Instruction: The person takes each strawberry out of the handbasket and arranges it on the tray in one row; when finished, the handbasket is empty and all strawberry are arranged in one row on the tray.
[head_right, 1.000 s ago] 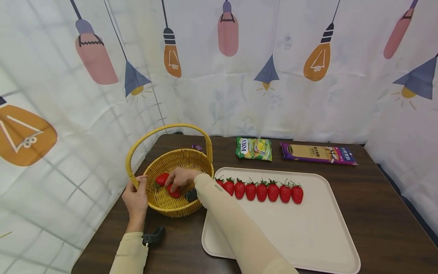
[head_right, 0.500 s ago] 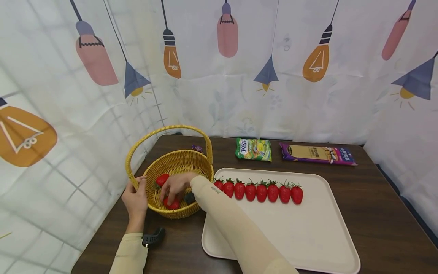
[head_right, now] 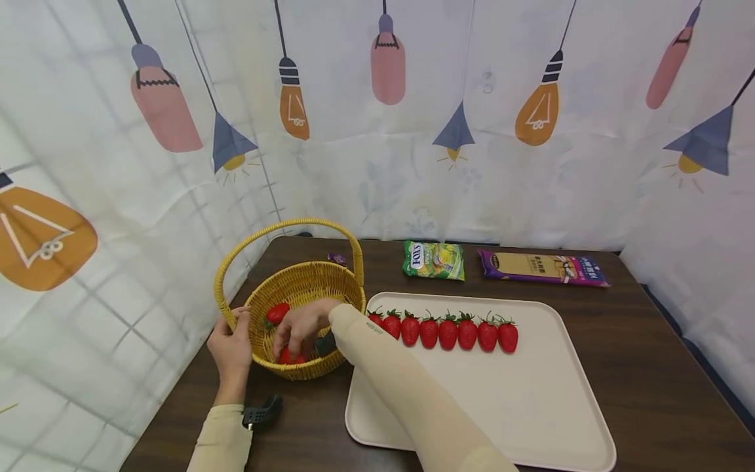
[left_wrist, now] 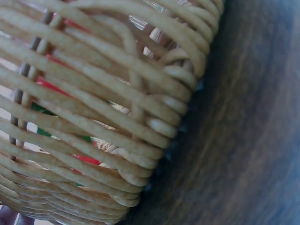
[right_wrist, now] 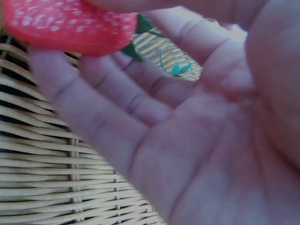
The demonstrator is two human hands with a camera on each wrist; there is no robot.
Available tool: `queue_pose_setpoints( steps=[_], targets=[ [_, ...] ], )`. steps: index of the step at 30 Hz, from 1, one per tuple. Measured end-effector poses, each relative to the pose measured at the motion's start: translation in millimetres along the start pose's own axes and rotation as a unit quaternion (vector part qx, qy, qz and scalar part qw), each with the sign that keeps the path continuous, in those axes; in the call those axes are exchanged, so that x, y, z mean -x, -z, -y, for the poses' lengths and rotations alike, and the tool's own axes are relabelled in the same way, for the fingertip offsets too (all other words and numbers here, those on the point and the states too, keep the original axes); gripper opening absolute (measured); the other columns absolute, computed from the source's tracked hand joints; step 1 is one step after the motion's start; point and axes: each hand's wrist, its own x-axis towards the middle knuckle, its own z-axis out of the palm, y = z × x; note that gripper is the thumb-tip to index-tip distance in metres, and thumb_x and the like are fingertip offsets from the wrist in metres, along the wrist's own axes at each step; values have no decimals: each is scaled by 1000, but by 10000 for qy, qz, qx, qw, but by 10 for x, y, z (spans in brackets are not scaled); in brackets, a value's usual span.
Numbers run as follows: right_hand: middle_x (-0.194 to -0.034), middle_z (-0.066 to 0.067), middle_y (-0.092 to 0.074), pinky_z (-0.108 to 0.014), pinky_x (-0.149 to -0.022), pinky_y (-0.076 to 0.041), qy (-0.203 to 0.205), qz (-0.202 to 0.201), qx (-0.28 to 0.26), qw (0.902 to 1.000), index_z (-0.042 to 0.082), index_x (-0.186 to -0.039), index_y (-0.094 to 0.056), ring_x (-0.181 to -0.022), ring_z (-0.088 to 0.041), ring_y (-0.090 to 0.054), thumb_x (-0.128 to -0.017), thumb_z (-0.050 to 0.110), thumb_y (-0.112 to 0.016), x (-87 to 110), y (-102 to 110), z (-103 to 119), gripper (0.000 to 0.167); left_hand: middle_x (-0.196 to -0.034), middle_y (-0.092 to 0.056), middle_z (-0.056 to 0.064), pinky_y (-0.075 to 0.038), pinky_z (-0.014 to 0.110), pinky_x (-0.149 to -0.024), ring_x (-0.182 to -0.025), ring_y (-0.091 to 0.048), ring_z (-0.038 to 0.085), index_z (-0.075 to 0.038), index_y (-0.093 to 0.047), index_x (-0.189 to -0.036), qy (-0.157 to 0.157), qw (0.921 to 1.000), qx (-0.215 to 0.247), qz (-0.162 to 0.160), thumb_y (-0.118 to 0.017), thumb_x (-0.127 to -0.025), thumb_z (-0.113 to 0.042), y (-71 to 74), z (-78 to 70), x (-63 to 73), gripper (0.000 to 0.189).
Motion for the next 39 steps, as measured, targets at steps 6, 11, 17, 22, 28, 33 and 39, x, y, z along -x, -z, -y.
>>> queue_pose_setpoints(
  steps=[6,11,17,22,28,33,39],
  targets=[
    [-101,-1,-65,-30,-76,-55,418,-403,-128,9982,9,-106,-71,-79,-14,-59,-83,-1,-67,117,8,14,25,-102,-69,22,-39,17,-66,-81,-57,0,12,-66,-93,-39,10000,-52,-1,-61,-93,-3,11,20,7,16],
    [-112,3,-66,-31,-78,-56,602,-1017,-375,9923,7,-116,-70,-87,-15,-63,-86,1,-65,311,38,30,31,-104,-69,21,-38,17,-63,-78,-55,-1,11,-66,-94,13,10000,-87,17,-61,-94,-4,26,12,4,16],
    [-115,2,-65,-41,-82,-55,797,-1826,-612,9780,5,-123,-67,-90,-16,-66,-90,5,-62,564,54,-13,34,-105,-69,22,-35,18,-59,-72,-52,-1,11,-66,-94,156,9998,-72,42,-61,-95,-5,33,-1,1,16],
    [-118,1,-65,-51,-89,-50,1013,-2480,-642,9613,8,-125,-66,-91,-17,-63,-90,9,-62,754,57,-130,35,-106,-69,22,-34,19,-58,-70,-51,-1,10,-65,-94,165,9998,-52,60,-60,-95,-6,22,8,-4,16],
    [-120,1,-64,-38,-87,-53,1185,-2866,-708,9480,11,-123,-67,-102,-19,-61,-91,14,-67,933,34,-286,33,-106,-69,22,-35,19,-57,-68,-51,0,9,-65,-94,202,9997,14,99,-60,-96,-7,15,38,-23,18],
    [-116,1,-66,-36,-87,-53,1136,-3213,-736,9373,17,-116,-69,-101,-19,-62,-90,13,-69,1103,-41,-378,27,-106,-69,23,-33,19,-55,-62,-47,0,10,-65,-94,167,9998,50,133,-60,-95,-7,-1,54,-22,18],
    [-112,-2,-69,-43,-86,-52,1060,-3605,-842,9229,18,-118,-68,-95,-20,-63,-91,19,-69,1411,-159,-487,27,-105,-69,23,-31,19,-52,-55,-42,2,10,-65,-92,121,9998,26,129,-60,-95,-6,-4,51,-19,17]
  ],
)
